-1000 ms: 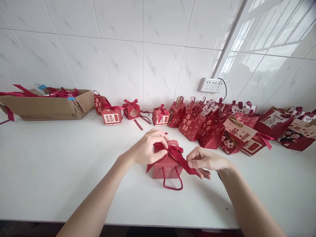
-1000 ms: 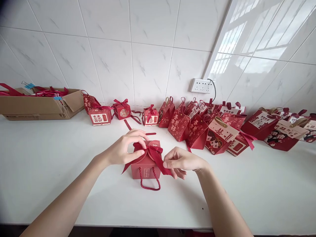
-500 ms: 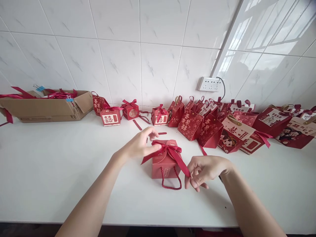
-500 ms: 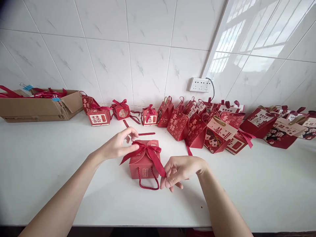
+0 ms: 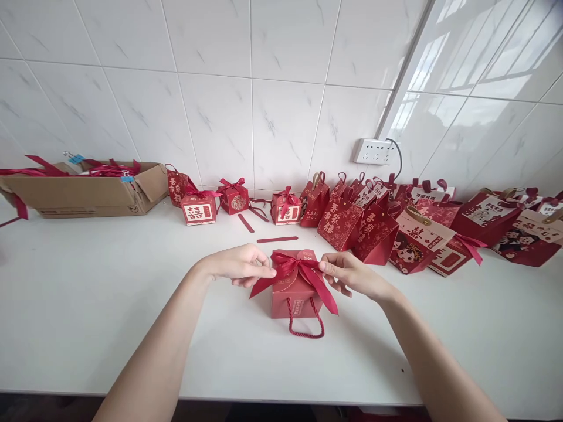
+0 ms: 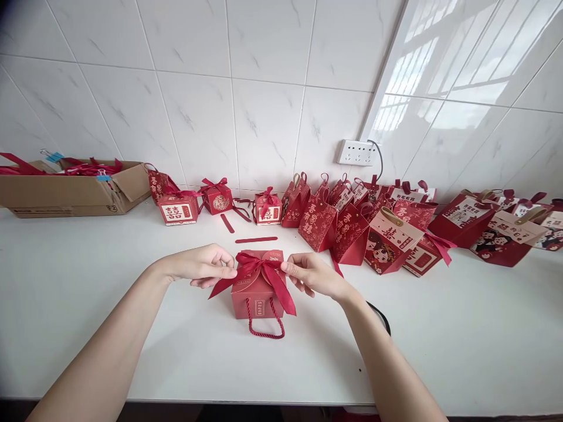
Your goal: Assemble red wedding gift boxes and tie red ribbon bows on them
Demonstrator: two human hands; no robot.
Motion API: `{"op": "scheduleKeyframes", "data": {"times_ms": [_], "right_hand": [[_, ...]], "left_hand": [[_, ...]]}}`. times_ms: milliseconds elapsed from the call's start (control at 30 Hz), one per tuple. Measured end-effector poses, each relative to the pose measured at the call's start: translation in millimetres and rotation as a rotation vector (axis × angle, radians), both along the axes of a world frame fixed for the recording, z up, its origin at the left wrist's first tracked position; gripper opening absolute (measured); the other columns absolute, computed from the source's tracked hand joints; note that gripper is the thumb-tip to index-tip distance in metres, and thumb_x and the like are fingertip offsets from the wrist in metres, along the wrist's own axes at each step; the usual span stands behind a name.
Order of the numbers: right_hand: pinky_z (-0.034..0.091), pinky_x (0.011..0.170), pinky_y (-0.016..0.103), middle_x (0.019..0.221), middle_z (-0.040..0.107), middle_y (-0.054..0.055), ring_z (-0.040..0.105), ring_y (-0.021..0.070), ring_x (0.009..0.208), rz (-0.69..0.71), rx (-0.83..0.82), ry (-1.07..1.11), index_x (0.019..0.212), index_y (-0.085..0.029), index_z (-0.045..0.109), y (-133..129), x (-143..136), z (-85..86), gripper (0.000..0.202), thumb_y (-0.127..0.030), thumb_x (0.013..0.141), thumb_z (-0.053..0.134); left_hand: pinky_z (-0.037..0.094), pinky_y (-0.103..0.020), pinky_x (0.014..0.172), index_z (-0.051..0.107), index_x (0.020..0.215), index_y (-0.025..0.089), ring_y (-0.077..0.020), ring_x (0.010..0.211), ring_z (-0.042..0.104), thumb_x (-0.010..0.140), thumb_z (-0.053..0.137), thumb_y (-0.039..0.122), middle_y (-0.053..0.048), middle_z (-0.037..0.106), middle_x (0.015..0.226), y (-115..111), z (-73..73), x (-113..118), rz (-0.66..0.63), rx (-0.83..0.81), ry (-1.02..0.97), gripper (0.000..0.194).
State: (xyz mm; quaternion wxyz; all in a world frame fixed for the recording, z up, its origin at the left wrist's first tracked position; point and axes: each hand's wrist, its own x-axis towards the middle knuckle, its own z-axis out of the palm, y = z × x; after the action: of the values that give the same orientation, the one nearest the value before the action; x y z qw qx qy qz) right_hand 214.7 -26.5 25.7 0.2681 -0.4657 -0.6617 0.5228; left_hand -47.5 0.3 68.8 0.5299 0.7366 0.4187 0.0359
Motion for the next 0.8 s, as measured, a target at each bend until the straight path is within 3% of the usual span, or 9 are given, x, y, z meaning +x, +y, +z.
{"op": "scheduleKeyframes", "data": {"times_ms": [100, 267, 433, 600, 800], "right_hand": [[0.034, 0.034, 0.017, 0.053, 0.042, -0.004, 0.041, 0.0057, 0.043, -0.014, 0.004, 0.017, 0.062, -0.016, 0.046, 1, -4, -2.7, 0.049, -0.063, 0.072, 0.057], [0.035, 0.034, 0.017, 0.053, 0.044, -0.004, 0.042, 0.0056, 0.044, 0.002, -0.009, 0.056, 0.061, -0.016, 0.046, 3, -3, -5.7, 0.047, -0.059, 0.073, 0.060], [0.034, 0.034, 0.017, 0.052, 0.044, -0.005, 0.041, 0.0051, 0.042, 0.002, -0.063, 0.139, 0.061, -0.016, 0.045, 3, -3, -5.9, 0.045, -0.055, 0.072, 0.063], [0.031, 0.032, 0.017, 0.051, 0.040, -0.006, 0.038, 0.0041, 0.039, 0.008, -0.104, 0.229, 0.060, -0.017, 0.043, 5, -4, -8.6, 0.043, -0.052, 0.075, 0.062], [0.032, 0.032, 0.017, 0.052, 0.041, -0.006, 0.039, 0.0042, 0.039, 0.008, -0.112, 0.207, 0.059, -0.016, 0.043, 4, -4, -10.9, 0.043, -0.052, 0.075, 0.062]], "left_hand": [[0.021, -0.017, 0.032, 0.052, 0.064, 0.015, -0.0036, 0.028, 0.032, 0.073, 0.061, 0.050, 0.004, 0.053, 0.040, -3, 1.8, 2, -0.032, -0.025, -0.087, 0.036], [0.031, -0.018, 0.034, 0.052, 0.065, 0.015, -0.0057, 0.029, 0.042, 0.075, 0.061, 0.046, 0.002, 0.060, 0.046, -16, 1.9, 14, -0.092, -0.078, -0.107, 0.033], [0.034, -0.019, 0.037, 0.052, 0.063, 0.015, -0.0092, 0.035, 0.051, 0.076, 0.060, 0.043, -0.001, 0.063, 0.049, -31, 7.9, 24, 0.011, -0.101, -0.102, 0.032], [0.027, -0.018, 0.033, 0.050, 0.061, 0.015, -0.0067, 0.031, 0.047, 0.080, 0.053, 0.042, 0.000, 0.062, 0.048, -34, 11.6, 25, 0.082, -0.150, -0.230, 0.033], [0.032, -0.018, 0.036, 0.046, 0.060, 0.017, -0.0084, 0.031, 0.048, 0.079, 0.053, 0.032, 0.002, 0.061, 0.044, -32, 4.9, 26, -0.063, -0.198, -0.075, 0.025]]}}
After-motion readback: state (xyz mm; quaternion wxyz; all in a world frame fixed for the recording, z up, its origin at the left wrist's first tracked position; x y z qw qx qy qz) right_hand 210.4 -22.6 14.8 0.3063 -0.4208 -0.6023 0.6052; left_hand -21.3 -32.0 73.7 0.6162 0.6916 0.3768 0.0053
